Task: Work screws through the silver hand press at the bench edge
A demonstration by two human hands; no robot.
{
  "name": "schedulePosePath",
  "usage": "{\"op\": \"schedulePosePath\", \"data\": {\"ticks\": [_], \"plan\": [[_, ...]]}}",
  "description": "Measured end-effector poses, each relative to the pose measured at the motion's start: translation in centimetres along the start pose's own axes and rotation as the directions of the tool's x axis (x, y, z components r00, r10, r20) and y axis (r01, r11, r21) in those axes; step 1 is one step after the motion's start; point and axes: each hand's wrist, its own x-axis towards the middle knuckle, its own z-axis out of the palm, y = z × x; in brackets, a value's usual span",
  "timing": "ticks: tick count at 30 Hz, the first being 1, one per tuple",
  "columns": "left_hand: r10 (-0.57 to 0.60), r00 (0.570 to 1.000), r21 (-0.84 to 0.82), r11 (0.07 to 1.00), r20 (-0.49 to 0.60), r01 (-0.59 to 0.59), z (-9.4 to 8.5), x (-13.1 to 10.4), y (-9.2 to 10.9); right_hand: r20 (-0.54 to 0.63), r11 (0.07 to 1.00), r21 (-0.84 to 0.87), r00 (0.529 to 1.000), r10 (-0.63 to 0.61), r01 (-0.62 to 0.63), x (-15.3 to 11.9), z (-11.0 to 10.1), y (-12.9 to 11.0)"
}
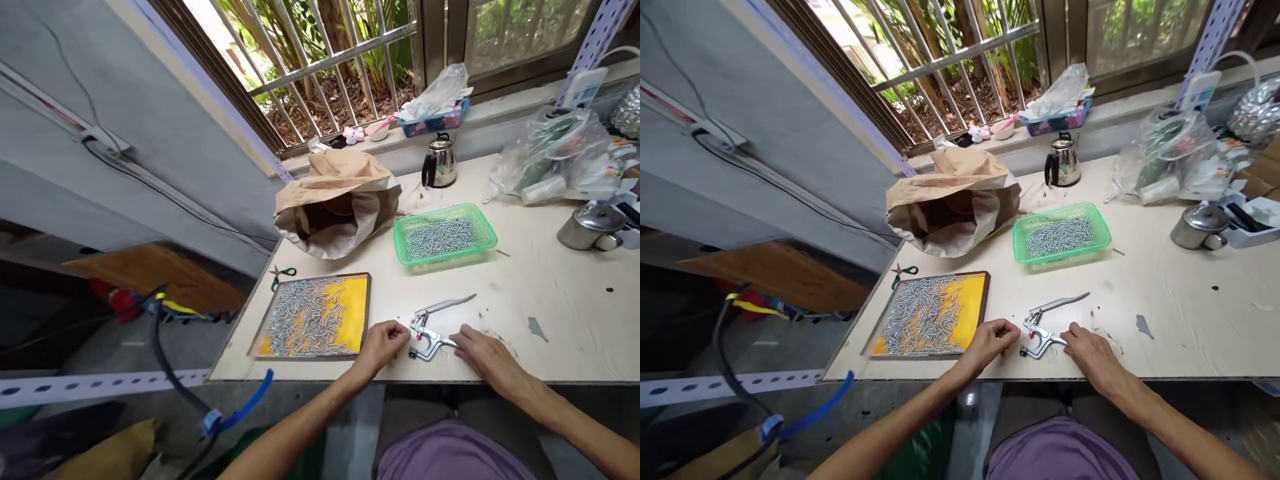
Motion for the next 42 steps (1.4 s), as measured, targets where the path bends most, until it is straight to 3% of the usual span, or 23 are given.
{"op": "schedulePosePath", "data": {"ticks": [4, 11, 17, 27, 42], "plan": [[-0.065, 0.997, 0.02, 0.998, 0.034, 0.064, 1.3, 1.1, -0.1, -0.027, 1.0, -0.007, 1.0, 0.006, -0.007, 0.0, 0.6, 0.1], [-0.144, 0.984, -0.017, 0.989, 0.108, 0.147, 1.3, 1.1, -0.6, 0.061, 1.0, 0.005, 0.998, 0.019, -0.02, -0.1, 0.1, 0.1], [-0.185, 0.974, -0.109, 0.974, 0.133, 0.2, 1.3, 1.0, -0.7, 0.023, 1.0, -0.002, 1.0, 0.002, -0.001, -0.1, 0.5, 0.3], [-0.325, 0.934, 0.038, 0.946, 0.15, 0.323, 1.8, 1.0, -0.6, 0.033, 1.0, 0.013, 0.999, 0.008, -0.008, -0.1, 0.6, 0.3], [-0.382, 0.894, 0.174, 0.921, 0.236, 0.348, 2.2, 0.5, 0.2, 0.068, 0.997, -0.056, 0.997, -0.047, 0.05, -0.4, -0.2, 0.9]]}}
